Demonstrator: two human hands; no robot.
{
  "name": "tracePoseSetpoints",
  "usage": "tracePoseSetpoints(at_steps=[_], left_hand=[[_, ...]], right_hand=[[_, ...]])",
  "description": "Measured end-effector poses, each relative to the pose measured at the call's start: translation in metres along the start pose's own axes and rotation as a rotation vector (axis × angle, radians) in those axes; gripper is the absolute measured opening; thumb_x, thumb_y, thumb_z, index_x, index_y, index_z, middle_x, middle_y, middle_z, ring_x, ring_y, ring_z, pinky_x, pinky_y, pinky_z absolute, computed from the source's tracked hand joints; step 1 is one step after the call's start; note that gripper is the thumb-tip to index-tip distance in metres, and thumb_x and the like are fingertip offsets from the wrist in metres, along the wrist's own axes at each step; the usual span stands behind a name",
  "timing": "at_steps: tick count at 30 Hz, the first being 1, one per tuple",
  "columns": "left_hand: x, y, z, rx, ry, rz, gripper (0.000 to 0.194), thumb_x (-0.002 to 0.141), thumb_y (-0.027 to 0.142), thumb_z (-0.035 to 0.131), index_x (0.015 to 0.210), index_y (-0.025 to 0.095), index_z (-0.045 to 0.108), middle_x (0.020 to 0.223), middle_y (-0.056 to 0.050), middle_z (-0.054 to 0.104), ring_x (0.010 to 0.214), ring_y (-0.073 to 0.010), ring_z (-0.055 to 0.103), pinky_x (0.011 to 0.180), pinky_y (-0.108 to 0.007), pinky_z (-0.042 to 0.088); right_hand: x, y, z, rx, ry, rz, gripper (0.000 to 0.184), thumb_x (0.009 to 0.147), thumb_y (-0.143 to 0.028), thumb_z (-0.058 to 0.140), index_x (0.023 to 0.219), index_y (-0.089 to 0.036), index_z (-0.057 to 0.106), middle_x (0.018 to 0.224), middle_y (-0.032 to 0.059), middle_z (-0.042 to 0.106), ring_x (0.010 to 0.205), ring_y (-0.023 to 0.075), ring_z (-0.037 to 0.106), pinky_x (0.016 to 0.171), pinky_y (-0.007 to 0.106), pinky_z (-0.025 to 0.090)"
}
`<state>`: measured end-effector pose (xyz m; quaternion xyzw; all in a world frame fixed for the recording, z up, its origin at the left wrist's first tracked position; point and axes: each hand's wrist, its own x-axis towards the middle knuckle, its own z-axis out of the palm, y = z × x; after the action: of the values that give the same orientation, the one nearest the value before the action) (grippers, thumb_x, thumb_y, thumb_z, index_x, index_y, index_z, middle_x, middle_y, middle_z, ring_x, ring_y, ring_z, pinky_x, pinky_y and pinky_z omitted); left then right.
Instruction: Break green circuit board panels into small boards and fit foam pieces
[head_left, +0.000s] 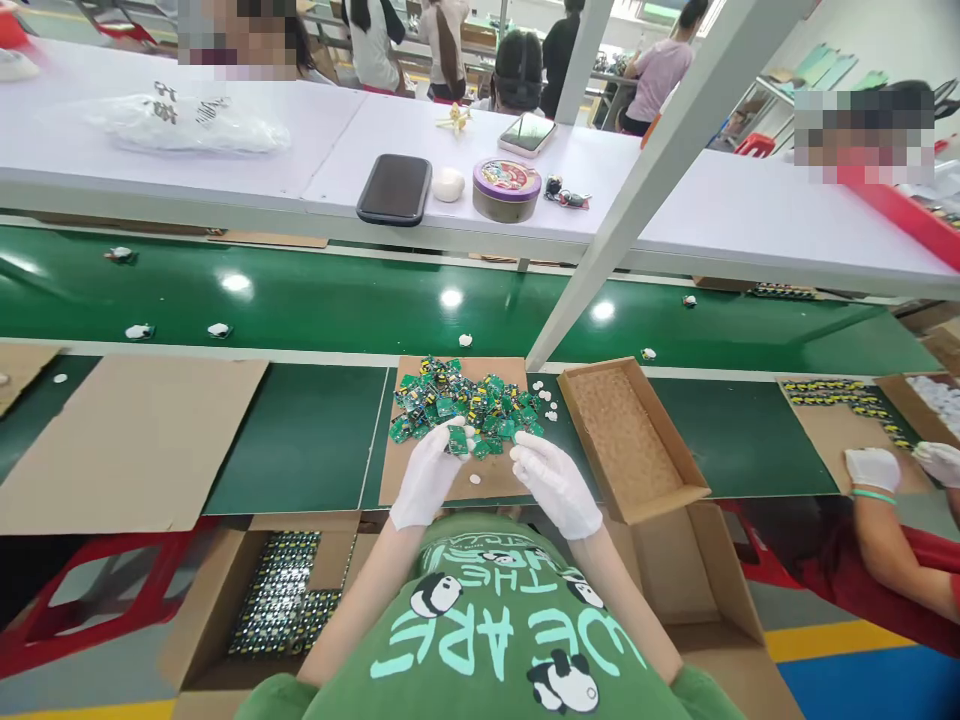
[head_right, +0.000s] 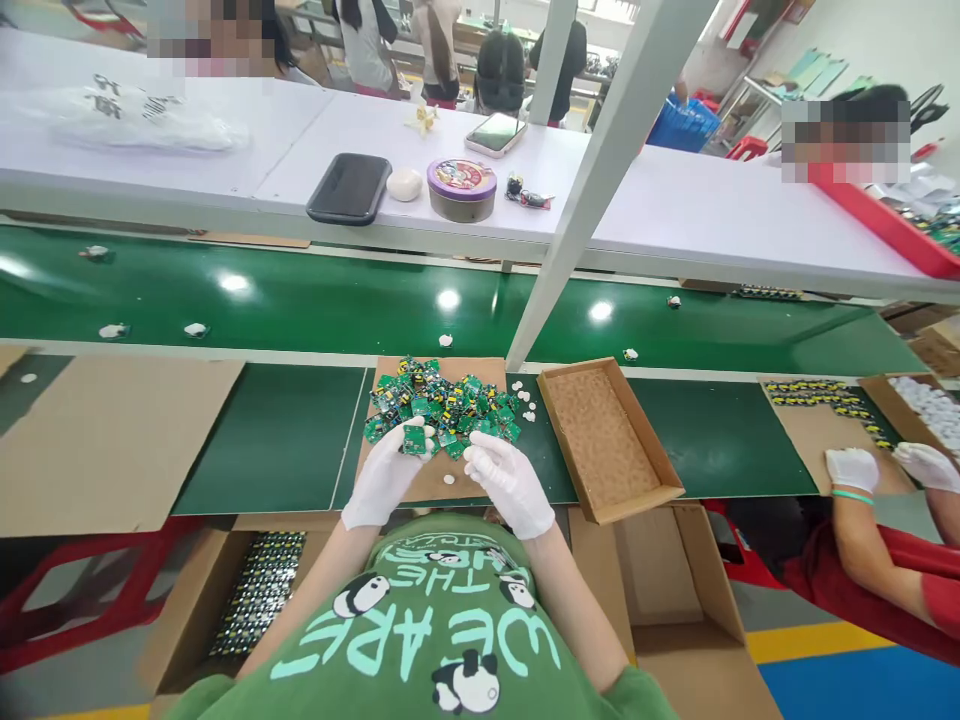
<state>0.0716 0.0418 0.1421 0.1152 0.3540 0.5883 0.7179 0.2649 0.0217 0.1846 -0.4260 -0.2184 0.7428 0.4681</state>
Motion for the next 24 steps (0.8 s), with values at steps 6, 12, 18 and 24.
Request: tracePoseSetpoints(at_steps=[6,12,18,24], left_hand=[[-0.026,0.015,0.033,0.243,-0.185,-0.053,0.048,0.088,0.044,0.061,0.130,0.021,0.056,0.112,-0.012,0.064,0.073,-0.0193,0.067,0.056,-0.027,0.050],[-0.035,0.025,0.050,0.223,-0.290,-0.054,0.033,0.091,0.042,0.056,0.113,0.018,0.064,0.105,-0.011,0.064,0.070,-0.0150,0.062,0.054,-0.024,0.043],[-0.037,0.024,0.060,0.204,-0.291,-0.103,0.035,0.084,0.035,0.068,0.113,0.015,0.064,0.073,0.001,0.050,0.056,-0.0070,0.044,0.050,-0.021,0.034],[-0.038,0.014,0.062,0.220,-0.176,-0.194,0.036,0.074,0.040,0.078,0.096,0.014,0.066,0.078,-0.001,0.054,0.056,-0.0051,0.041,0.042,-0.016,0.023]], right_hand=[[-0.006,-0.019,0.016,-0.009,-0.066,-0.019,0.034,0.074,-0.032,0.079,0.105,-0.020,0.072,0.089,0.0039,0.070,0.070,0.0094,0.059,0.066,0.022,0.049],[-0.014,-0.033,0.019,-0.126,-0.165,-0.154,0.029,0.073,-0.032,0.079,0.100,-0.023,0.071,0.100,0.0046,0.070,0.070,0.0098,0.059,0.064,0.024,0.049],[-0.026,-0.034,0.018,-0.192,-0.174,-0.237,0.025,0.075,-0.038,0.076,0.093,-0.022,0.066,0.085,0.0036,0.071,0.058,0.0099,0.058,0.048,0.022,0.043],[-0.024,-0.025,0.018,-0.197,-0.099,-0.266,0.025,0.075,-0.037,0.075,0.085,-0.022,0.058,0.073,0.0000,0.069,0.053,0.0086,0.053,0.047,0.020,0.037]])
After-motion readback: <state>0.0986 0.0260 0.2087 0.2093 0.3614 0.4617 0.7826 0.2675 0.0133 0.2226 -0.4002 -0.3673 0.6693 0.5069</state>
